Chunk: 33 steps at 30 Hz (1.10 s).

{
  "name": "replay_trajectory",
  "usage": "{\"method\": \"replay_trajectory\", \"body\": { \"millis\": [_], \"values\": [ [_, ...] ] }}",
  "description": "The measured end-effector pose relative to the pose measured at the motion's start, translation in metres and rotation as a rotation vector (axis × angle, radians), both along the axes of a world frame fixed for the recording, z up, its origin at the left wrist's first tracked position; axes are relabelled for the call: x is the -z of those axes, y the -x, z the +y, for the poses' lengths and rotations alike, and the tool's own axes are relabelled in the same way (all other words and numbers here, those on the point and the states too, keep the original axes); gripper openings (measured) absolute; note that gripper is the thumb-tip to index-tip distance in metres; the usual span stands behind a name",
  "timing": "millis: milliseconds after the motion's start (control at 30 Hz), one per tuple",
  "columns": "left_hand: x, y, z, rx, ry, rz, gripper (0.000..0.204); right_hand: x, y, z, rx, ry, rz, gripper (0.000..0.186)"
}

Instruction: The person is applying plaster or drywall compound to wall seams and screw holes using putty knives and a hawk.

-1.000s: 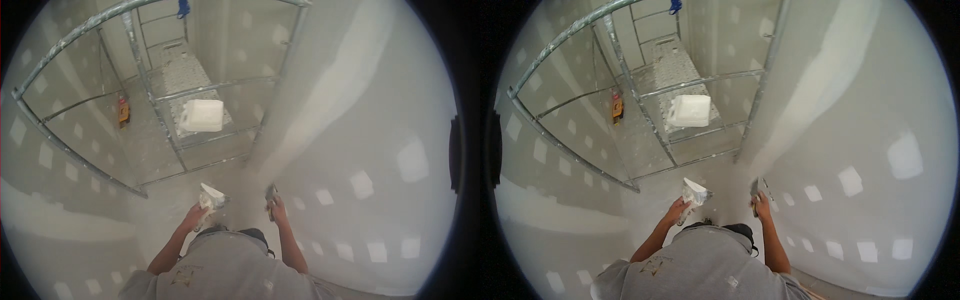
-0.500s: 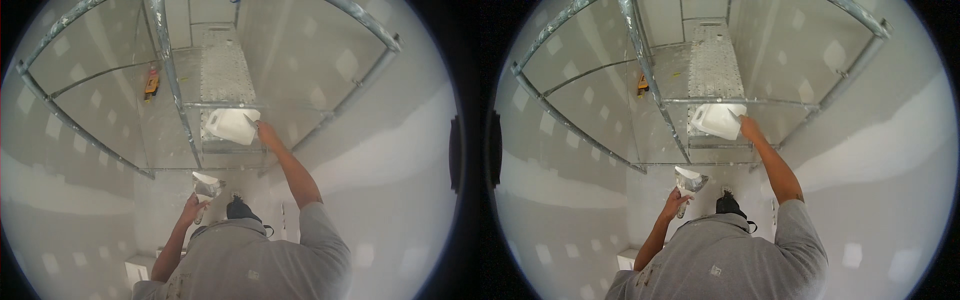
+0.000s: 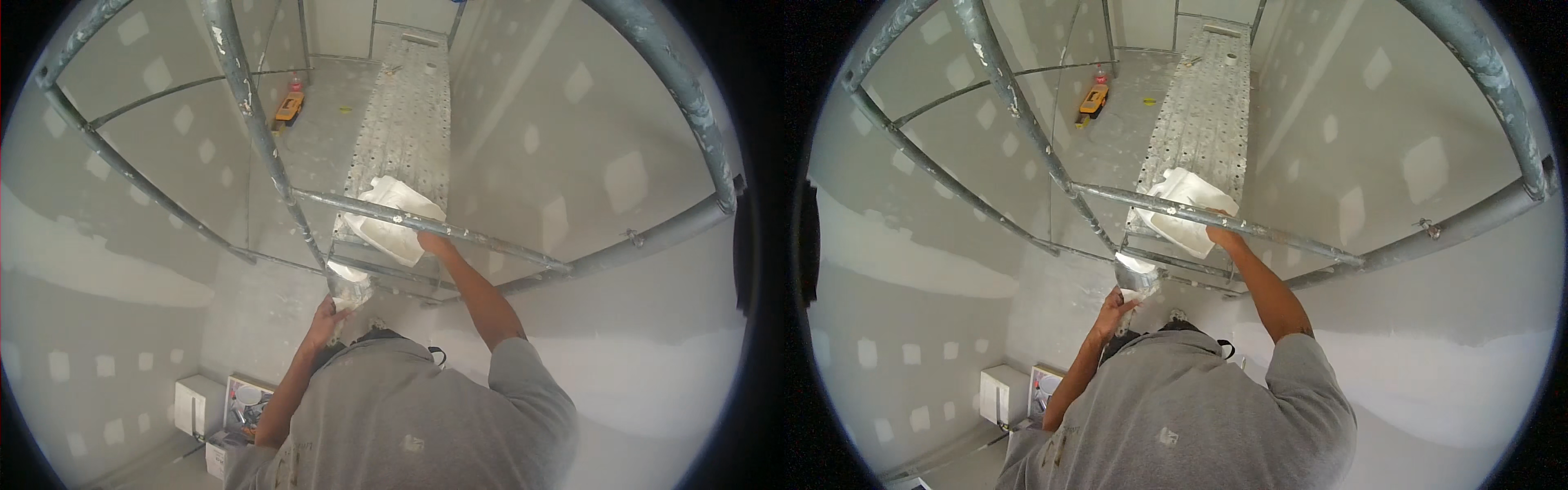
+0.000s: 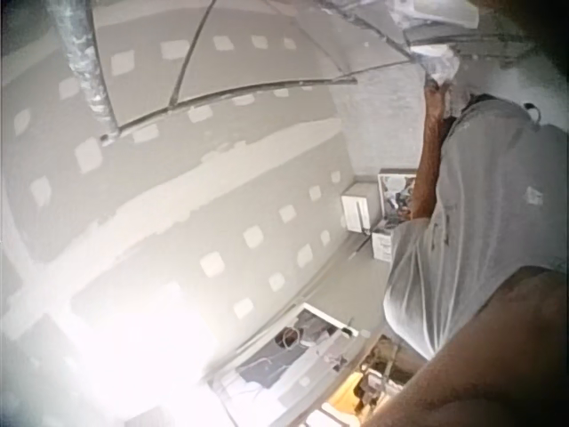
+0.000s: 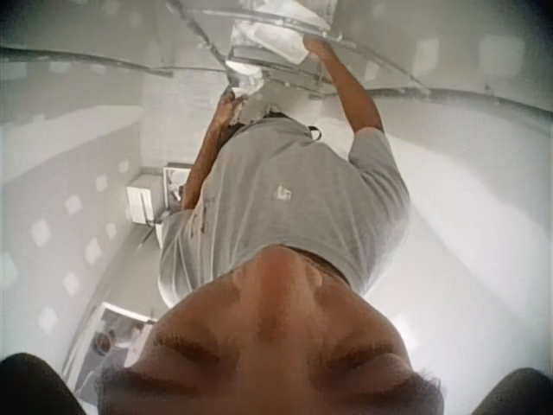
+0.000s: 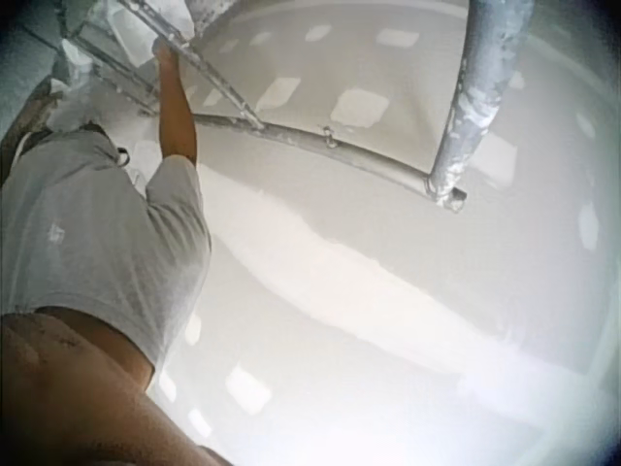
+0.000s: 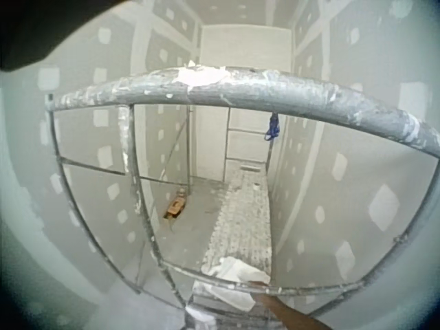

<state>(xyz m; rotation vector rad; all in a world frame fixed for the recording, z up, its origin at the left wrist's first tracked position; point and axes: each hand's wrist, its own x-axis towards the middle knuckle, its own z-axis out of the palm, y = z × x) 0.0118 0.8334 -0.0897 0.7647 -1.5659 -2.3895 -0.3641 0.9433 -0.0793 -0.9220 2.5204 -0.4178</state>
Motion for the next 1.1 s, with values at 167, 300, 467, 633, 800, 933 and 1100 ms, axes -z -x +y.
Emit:
{"method": "replay_trajectory", "body": {
  "millis": [167,300,467,633,800,933,1100],
  "values": [
    [-0.004,0.02,-0.01,0.045,0.084,-0.029,0.038,0.061,-0.001,0.02,-0.129,0.103,0.147,0.043],
    [-0.003,0.018,-0.024,0.08,0.168,-0.068,0.041,0.054,-0.011,-0.008,0.109,0.124,-0.597,0.049],
    [-0.016,0.021,-0.026,0.104,0.152,-0.136,0.046,0.057,-0.006,-0.006,0.34,0.346,-1.045,0.047],
    [-0.023,0.031,-0.036,0.167,0.196,-0.147,0.047,0.061,-0.001,0.02,0.518,0.525,-1.324,0.036],
    [-0.011,0.059,-0.053,0.225,0.159,-0.134,0.044,0.011,-0.009,0.058,0.371,0.78,-1.286,0.026],
    [0.013,0.103,-0.062,0.276,0.146,-0.102,0.039,-0.04,-0.021,0.077,0.45,0.813,-1.031,0.028],
    [0.015,0.158,-0.074,0.419,-0.081,-0.008,0.036,-0.101,-0.046,0.085,0.068,0.402,-0.117,0.031]
  ]
}}
